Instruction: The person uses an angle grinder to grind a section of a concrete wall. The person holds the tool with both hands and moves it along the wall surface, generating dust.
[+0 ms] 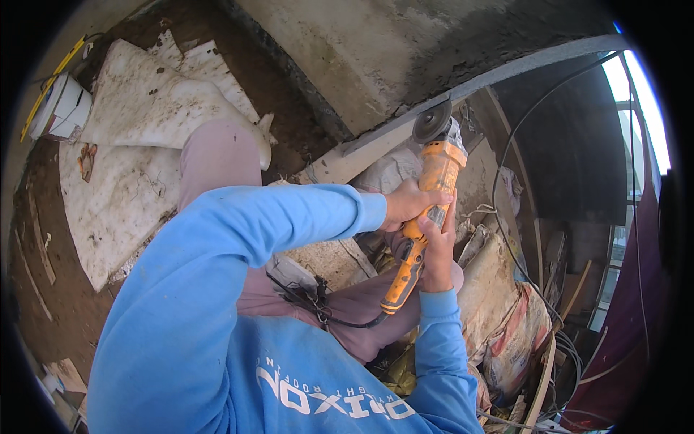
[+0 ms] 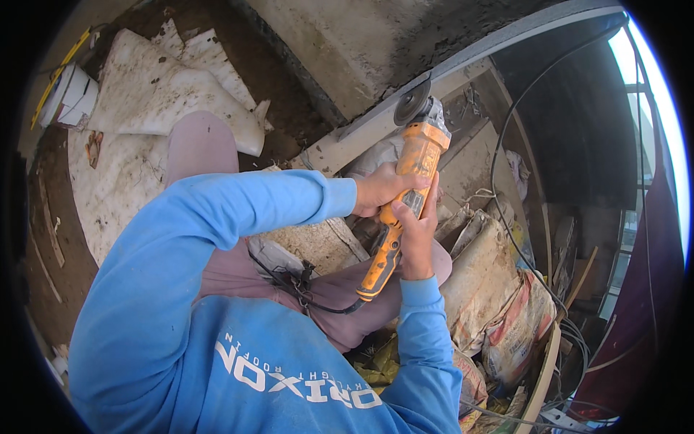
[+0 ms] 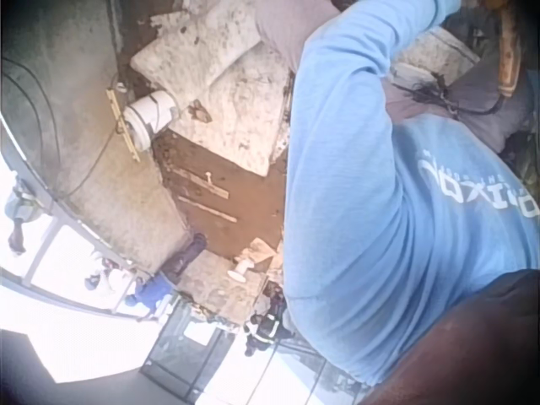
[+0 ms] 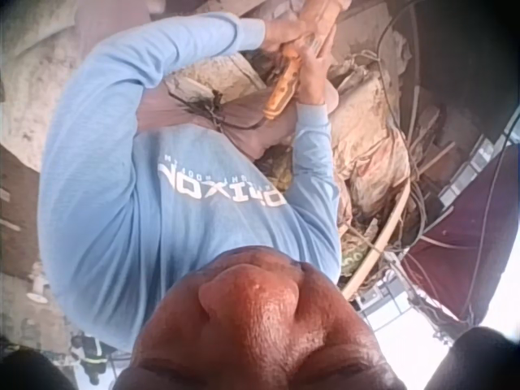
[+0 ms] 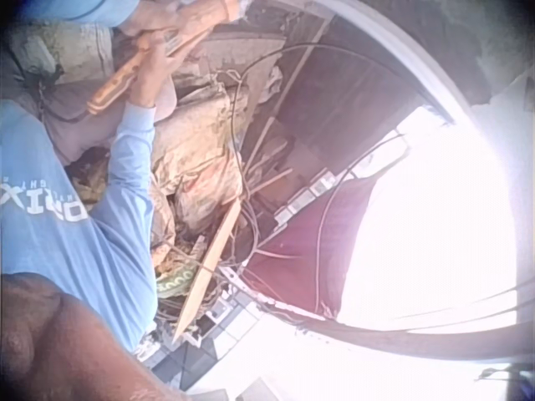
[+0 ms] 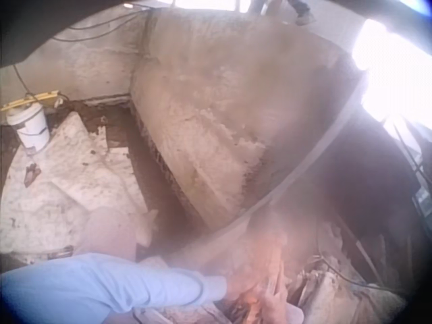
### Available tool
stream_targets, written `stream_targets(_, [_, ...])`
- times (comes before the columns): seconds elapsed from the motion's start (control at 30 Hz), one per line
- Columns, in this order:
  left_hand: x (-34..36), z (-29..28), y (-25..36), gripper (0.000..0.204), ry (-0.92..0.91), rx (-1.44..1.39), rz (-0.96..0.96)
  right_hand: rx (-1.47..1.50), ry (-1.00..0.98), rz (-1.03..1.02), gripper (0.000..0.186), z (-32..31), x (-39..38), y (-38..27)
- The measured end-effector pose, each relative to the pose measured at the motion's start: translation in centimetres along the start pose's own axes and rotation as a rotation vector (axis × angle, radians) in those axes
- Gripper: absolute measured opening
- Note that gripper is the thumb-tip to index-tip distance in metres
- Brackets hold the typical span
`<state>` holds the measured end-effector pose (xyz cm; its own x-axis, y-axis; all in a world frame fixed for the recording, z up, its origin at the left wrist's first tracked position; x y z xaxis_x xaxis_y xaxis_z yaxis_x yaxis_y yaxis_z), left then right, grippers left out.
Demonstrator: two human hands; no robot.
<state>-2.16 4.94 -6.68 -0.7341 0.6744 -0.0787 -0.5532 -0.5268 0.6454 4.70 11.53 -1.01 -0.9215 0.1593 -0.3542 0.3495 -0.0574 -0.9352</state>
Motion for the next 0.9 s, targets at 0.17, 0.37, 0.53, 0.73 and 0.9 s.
stream_targets(0.17, [-0.3,0.9,1.7,0.063,0.001,0.029,-0.037,-0.051,0.042,-0.023,0.101,-1.1,0.7,-0.1])
stream_targets(0.37, [-0.2,0.9,1.6,0.065,0.037,0.028,-0.008,-0.032,0.02,-0.05,0.098,-1.0,0.8,-0.5])
stream_targets(0.53, [0.5,1.1,2.0,0.064,0.019,0.008,0.026,-0.004,0.03,-0.026,0.097,-0.6,0.9,-1.3])
stream_targets(0.73, [0.2,1.5,2.6,0.062,0.047,0.0,-0.008,0.032,0.026,-0.02,0.099,-1.0,1.1,-1.4])
stream_targets(0.9, [0.0,1.1,1.5,0.059,0.074,0.0,-0.045,0.033,0.02,0.002,0.101,-0.9,0.8,-0.9])
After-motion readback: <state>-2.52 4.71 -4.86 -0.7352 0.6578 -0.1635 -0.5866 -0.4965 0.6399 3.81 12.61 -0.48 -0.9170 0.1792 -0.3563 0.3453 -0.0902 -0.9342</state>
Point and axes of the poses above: each hand's wrist, its own x-axis towards the middle knuckle, its own z-axis out of the palm, y = z × x, the point moved 6 cm from there along x, towards the middle knuckle, and after that the axes turned 9 degrees about z, right-handed, at the moved point
